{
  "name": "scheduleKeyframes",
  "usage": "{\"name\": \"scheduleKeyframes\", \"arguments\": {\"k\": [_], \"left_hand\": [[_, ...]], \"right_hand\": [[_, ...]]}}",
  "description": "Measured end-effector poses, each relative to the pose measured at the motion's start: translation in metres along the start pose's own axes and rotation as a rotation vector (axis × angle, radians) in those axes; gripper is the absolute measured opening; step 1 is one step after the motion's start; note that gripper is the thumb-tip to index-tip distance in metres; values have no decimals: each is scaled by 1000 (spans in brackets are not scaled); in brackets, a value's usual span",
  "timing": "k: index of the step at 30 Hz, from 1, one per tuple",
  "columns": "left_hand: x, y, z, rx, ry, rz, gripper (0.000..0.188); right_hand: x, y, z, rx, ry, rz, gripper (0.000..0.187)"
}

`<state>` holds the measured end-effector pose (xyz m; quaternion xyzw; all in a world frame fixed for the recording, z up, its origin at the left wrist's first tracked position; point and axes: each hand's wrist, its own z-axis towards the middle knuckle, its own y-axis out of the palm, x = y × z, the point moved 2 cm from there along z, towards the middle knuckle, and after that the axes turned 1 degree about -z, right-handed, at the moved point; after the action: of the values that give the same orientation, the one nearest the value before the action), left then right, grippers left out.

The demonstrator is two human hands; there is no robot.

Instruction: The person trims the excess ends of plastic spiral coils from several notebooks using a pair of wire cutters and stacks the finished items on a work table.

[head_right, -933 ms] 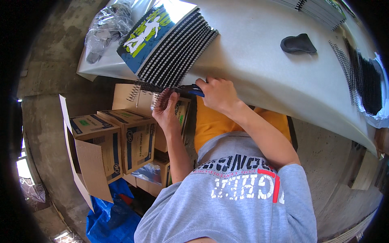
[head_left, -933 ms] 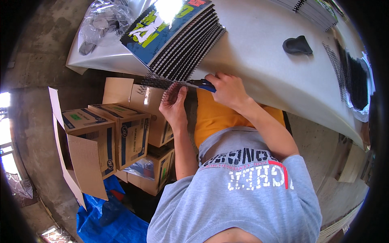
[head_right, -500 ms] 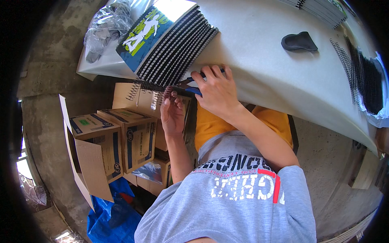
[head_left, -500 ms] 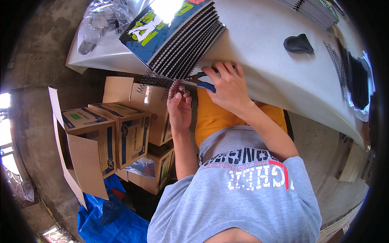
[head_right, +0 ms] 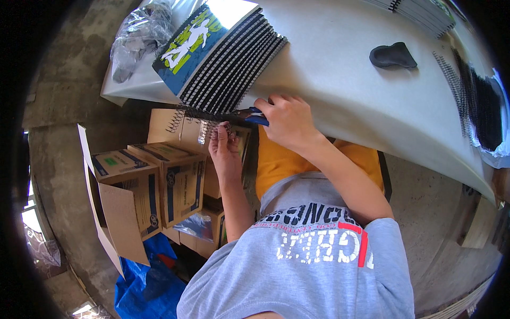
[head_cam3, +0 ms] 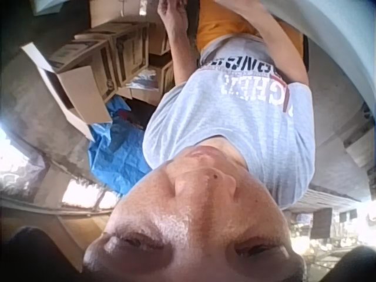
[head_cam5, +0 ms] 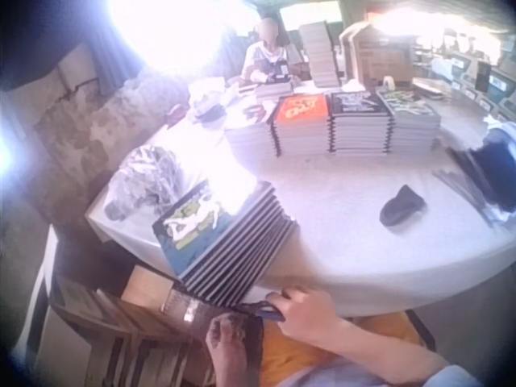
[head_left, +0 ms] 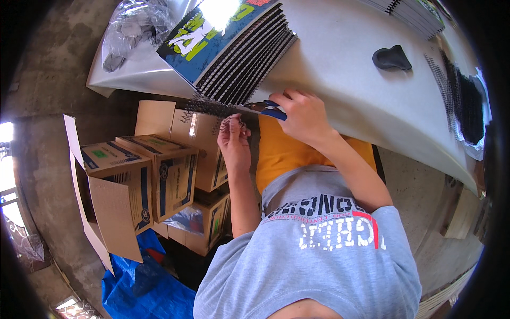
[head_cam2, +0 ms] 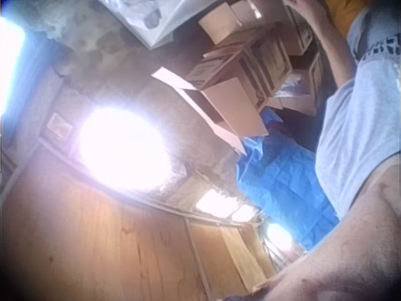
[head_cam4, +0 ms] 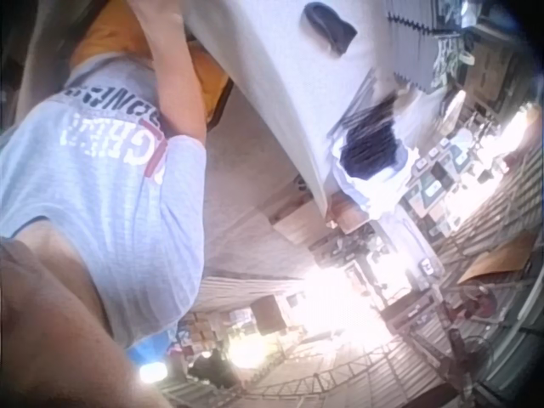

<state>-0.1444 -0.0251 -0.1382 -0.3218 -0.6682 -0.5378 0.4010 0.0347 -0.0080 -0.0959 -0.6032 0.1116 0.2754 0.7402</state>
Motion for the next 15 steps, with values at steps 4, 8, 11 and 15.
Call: {"name": "scheduleKeyframes", "arguments": {"k": [4, 8, 11, 15], "left_hand": [[-10, -15, 6, -461, -347, -860, 28], [4, -3, -3, -44, -274, -710, 39], [21, 3, -4, -104, -137, -590, 43], [29, 2, 7, -5, 53, -132, 40]], "right_hand": [[-8, -12, 0, 216, -99, -16, 37], [-10, -9, 3, 205, -88, -40, 40], [-14, -5, 5, 193, -96, -49, 40], [-19, -3, 8, 153, -107, -21, 38]]}}
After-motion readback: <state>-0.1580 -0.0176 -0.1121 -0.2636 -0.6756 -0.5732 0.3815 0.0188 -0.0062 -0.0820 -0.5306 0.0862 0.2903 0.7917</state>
